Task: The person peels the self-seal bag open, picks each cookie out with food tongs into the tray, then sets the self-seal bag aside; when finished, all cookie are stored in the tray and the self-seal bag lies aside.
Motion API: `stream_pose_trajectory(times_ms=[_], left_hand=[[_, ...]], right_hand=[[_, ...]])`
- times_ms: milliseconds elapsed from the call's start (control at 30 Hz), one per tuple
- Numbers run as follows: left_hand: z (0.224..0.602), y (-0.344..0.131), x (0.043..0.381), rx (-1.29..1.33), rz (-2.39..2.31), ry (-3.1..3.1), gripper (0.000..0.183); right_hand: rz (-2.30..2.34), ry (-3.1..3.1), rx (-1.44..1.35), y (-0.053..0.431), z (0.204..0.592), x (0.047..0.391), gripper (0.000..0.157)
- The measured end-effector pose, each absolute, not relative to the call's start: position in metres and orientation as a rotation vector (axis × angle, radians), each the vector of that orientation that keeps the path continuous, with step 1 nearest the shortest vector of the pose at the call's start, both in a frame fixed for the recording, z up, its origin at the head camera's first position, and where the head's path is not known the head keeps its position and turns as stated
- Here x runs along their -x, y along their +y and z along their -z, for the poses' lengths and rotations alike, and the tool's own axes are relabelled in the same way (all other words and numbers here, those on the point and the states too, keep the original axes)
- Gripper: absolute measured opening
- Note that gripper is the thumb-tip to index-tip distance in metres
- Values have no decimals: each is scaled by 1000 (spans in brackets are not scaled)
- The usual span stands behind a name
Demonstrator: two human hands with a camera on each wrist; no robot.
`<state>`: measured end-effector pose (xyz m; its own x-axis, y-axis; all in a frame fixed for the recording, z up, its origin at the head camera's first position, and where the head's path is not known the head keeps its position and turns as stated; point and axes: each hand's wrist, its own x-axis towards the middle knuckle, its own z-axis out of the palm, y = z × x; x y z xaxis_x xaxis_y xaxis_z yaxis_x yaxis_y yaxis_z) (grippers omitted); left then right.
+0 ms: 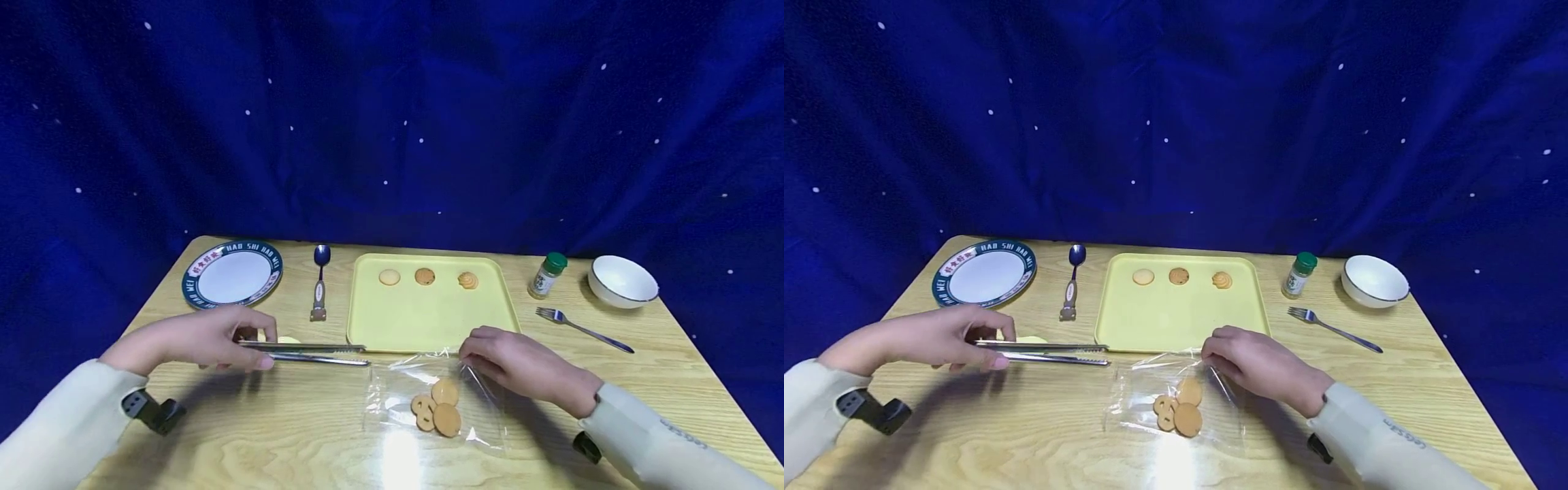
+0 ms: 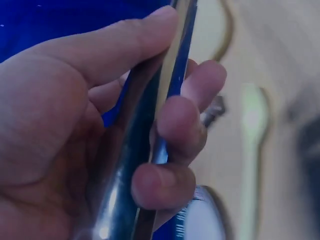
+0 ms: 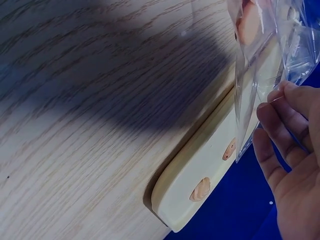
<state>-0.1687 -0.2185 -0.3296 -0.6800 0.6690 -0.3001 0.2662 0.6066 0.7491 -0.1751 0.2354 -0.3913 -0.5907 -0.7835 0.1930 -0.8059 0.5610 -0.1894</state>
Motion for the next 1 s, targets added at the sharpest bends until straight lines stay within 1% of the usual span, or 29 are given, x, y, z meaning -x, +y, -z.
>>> stream_pose_trajectory(times_ms=[133,267,567,767,1000], left_hand=[[347,-220,159,-700,-925,2198,19],[360,-211,154,-732,-949,2174,20],[386,-178,155,-977,-979,2261,20],[392,-162,154,-988,-934,2247,25],[390,-154,157,-980,-905,2245,26]], right_hand=[[-397,-2702,-1375,237,390,175,9],[-400,-2717,-1371,237,389,174,9],[-412,-2704,-1378,237,388,174,10],[-412,-2673,-1403,232,386,174,11],[-396,-2669,-1403,226,385,174,10]])
